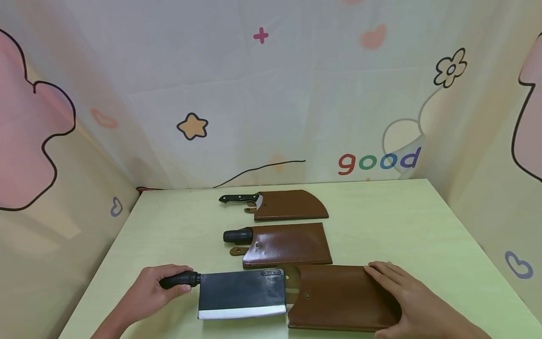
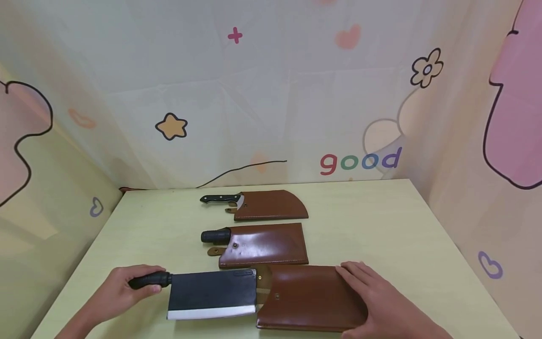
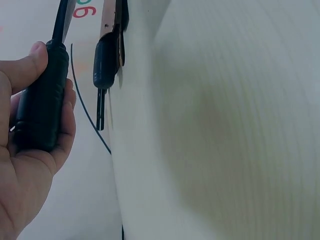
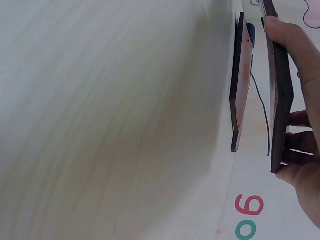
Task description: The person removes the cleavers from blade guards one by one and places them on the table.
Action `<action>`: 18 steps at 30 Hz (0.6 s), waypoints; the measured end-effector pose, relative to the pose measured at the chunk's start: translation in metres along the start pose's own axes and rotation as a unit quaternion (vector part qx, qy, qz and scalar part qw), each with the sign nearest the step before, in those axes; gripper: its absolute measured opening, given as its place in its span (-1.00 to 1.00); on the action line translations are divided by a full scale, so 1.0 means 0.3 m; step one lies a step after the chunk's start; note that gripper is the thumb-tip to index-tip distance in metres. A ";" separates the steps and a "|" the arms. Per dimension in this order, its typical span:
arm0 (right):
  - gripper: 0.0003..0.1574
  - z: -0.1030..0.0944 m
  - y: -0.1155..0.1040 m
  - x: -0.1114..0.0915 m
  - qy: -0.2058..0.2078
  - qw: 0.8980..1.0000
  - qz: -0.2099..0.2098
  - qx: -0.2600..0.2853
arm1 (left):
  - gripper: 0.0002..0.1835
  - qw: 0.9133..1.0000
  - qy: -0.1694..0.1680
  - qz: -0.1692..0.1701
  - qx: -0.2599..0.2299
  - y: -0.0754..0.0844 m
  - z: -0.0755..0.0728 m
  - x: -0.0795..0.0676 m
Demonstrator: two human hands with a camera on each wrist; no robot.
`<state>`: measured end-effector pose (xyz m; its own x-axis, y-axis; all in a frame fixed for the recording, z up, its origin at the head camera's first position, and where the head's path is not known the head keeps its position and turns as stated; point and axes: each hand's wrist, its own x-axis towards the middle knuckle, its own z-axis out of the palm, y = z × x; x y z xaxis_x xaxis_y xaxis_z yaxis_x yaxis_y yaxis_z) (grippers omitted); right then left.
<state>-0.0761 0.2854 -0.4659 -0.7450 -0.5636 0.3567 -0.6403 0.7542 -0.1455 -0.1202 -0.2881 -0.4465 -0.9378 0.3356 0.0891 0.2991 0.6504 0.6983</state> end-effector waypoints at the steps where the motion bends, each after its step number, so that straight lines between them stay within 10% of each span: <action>1: 0.53 -0.001 0.007 -0.005 0.001 1.000 -0.001 -0.002 | -0.58 1.000 0.004 0.003 0.000 -0.005 -0.004 -0.005; 18: 0.53 -0.018 0.069 -0.092 -0.007 0.999 0.026 -0.022 | -0.60 0.999 -0.020 0.005 0.028 -0.112 -0.023 -0.052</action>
<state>-0.0679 0.3185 -0.4739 -0.7802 -0.5275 0.3362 -0.5917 0.7967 -0.1231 -0.1169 -0.3199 -0.4663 -0.9271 0.3689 0.0658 0.3187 0.6836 0.6566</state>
